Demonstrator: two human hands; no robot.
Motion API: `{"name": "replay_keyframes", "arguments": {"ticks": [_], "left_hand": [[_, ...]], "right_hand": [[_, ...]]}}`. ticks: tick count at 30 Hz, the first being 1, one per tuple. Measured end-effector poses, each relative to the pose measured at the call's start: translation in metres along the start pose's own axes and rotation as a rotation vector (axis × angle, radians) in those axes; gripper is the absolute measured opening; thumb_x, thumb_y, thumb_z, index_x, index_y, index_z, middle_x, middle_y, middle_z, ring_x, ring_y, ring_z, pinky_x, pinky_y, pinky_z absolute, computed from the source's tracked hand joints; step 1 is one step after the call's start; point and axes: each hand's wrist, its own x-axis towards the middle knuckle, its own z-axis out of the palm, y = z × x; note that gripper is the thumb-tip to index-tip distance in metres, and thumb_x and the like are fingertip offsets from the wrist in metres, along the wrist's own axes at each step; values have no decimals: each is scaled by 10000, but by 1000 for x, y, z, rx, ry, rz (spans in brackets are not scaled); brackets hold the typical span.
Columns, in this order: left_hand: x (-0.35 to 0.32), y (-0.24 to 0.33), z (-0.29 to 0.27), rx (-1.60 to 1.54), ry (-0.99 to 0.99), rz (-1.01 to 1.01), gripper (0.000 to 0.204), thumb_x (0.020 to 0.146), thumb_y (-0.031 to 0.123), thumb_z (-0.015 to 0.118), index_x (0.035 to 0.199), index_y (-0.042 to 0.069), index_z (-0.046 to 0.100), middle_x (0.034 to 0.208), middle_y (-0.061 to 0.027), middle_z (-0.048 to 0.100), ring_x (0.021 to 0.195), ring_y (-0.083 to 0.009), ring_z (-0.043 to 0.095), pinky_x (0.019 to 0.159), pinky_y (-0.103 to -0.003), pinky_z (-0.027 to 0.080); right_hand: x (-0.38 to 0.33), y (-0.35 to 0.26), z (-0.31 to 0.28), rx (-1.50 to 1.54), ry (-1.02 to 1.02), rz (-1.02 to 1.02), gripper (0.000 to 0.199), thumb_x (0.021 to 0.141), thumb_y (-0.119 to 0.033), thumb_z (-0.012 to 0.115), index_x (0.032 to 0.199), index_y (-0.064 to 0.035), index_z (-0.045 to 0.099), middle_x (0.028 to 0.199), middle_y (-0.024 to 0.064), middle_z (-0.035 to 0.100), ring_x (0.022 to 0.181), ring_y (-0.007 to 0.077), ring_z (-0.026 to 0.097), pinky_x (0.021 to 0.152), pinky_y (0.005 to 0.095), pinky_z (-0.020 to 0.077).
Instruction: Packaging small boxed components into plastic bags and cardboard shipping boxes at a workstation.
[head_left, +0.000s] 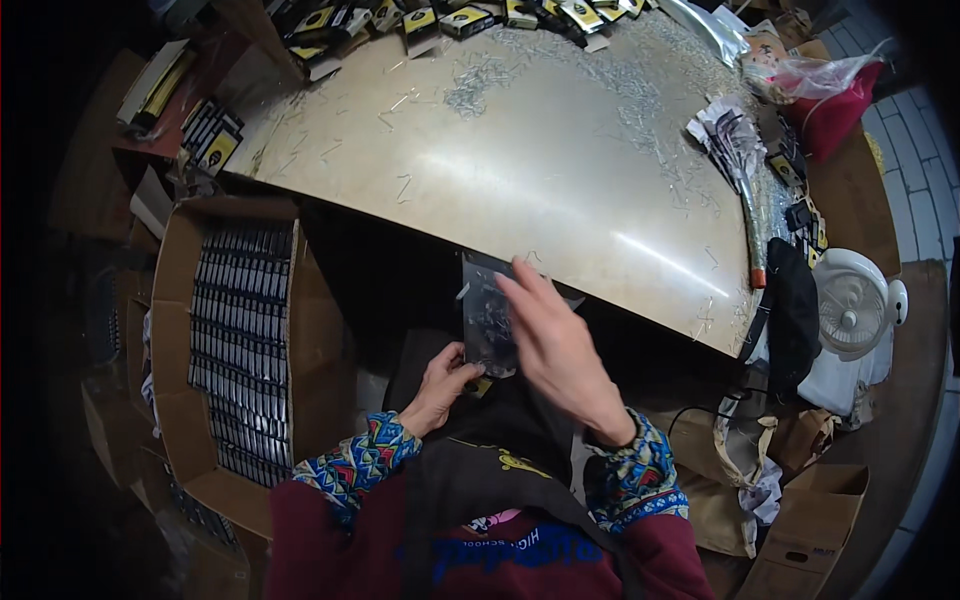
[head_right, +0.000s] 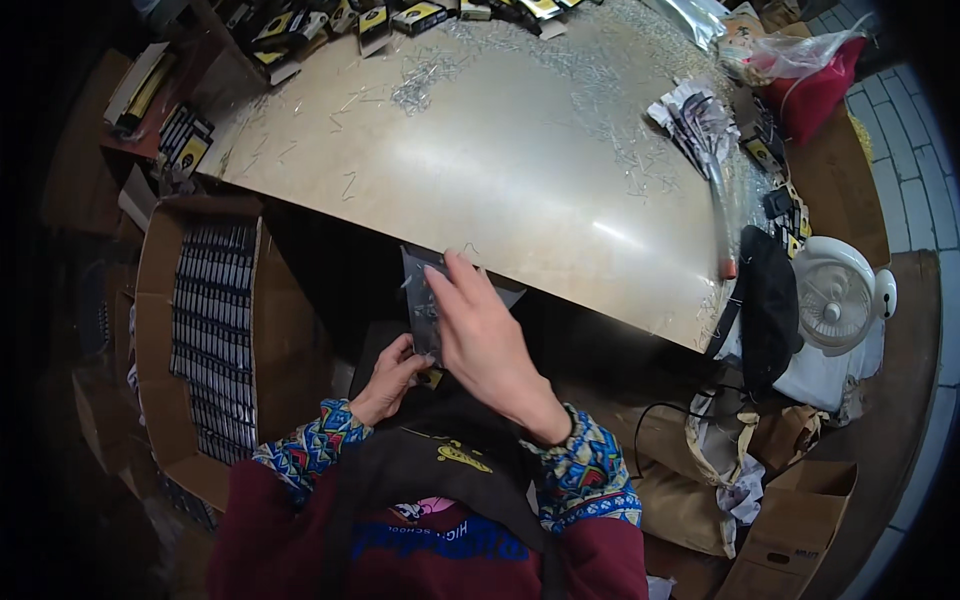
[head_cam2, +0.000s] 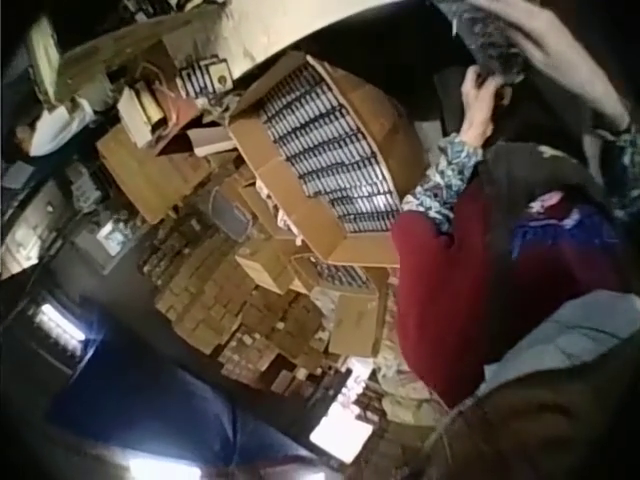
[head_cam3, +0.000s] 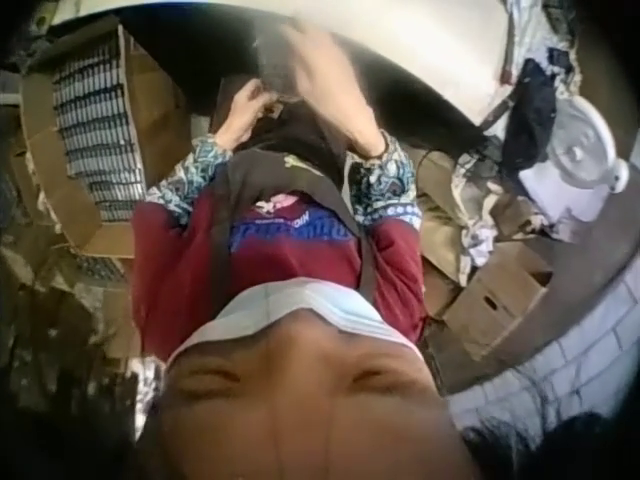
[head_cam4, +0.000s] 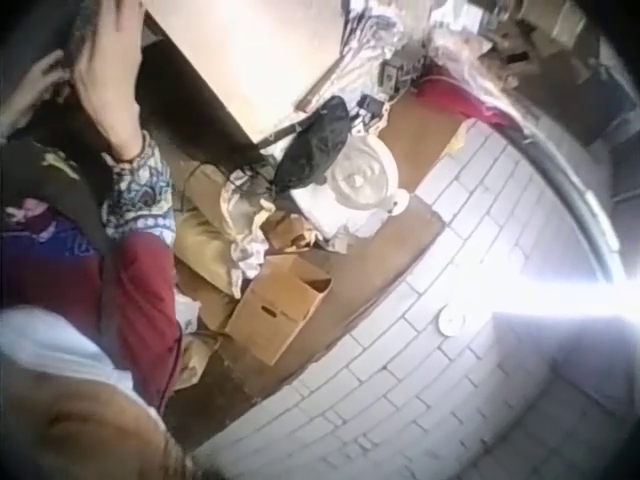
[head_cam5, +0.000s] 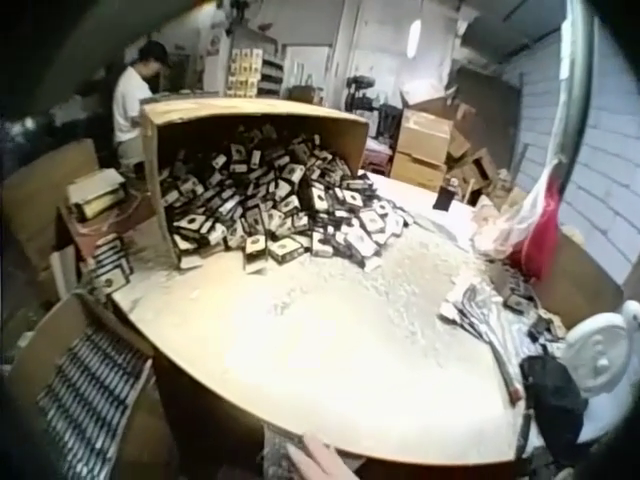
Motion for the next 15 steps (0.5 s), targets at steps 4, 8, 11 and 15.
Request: {"name": "replay_keyframes", "arguments": {"ticks": [4,8,11,15], "left_hand": [[-5,-10,5,205,-25,103,449,800,128,720,1161,14,479,995,-82,620,839,-154,606,728,-287,494],[4,-29,4,853,112,438,691,703,195,788,1220,-12,379,1005,-232,601,899,-428,604,775,-467,491],[9,-32,6,871,150,536,652,717,187,770,1209,-12,392,1013,-247,599,892,-448,596,768,-475,494],[5,-37,-6,991,194,574,593,741,178,762,1181,-8,412,1032,-245,605,949,-436,605,768,-460,508]], "right_hand": [[-8,12,-11,68,56,63,389,778,128,494,1094,-33,653,1136,158,635,1009,315,629,865,327,499],[-20,36,28,-171,22,-80,315,715,81,558,998,-25,645,998,125,605,947,326,561,817,397,474],[-41,39,60,-258,-97,-118,353,719,35,584,1070,2,605,1041,159,582,954,346,556,813,403,478],[-60,31,67,103,-277,-97,379,818,11,580,1196,29,569,1200,193,583,1051,374,593,865,394,509]]}}
